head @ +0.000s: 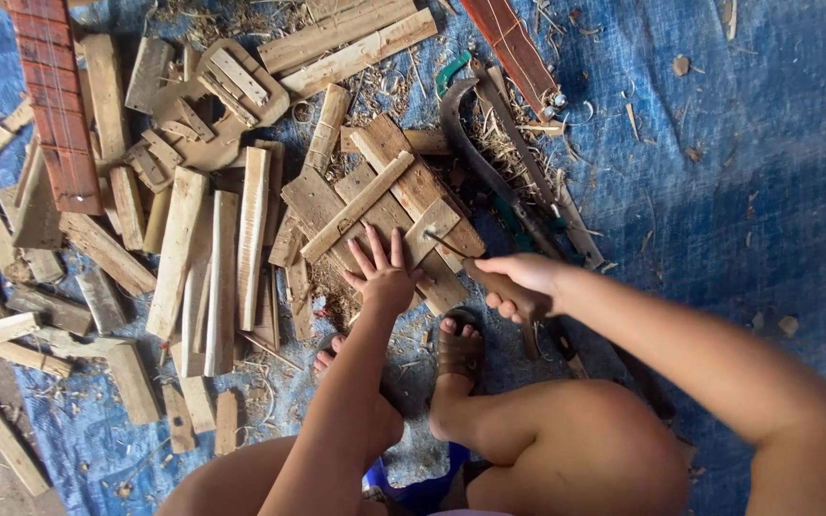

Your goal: Using a curved blade to chop and shave small pieces of wood on a blue tarp, surrounded by guitar components.

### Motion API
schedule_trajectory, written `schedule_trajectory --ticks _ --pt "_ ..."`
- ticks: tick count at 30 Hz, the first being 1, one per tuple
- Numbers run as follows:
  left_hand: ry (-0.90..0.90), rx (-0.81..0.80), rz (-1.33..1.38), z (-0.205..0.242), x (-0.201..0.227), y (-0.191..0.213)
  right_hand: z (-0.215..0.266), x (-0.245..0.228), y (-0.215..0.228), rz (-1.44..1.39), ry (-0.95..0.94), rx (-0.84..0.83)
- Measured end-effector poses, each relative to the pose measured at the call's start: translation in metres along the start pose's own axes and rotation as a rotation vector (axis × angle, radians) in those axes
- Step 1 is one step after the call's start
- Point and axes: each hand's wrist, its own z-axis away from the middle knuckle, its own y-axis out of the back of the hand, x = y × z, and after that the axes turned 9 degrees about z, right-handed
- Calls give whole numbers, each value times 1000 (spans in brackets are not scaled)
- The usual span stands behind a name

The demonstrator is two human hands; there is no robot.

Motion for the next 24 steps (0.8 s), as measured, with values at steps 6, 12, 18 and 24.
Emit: schedule_trajectory --ticks 6,12,18,24 --pt "-3 15 -9 3 2 4 -29 80 -33 -435 172 -149" --pt "1 25 -3 4 -1 2 -119 136 -41 205 521 198" --pt "12 23 21 -4 -2 -1 36 38 -21 914 183 398" --pt "23 14 6 -4 -1 0 8 -5 17 1242 69 391"
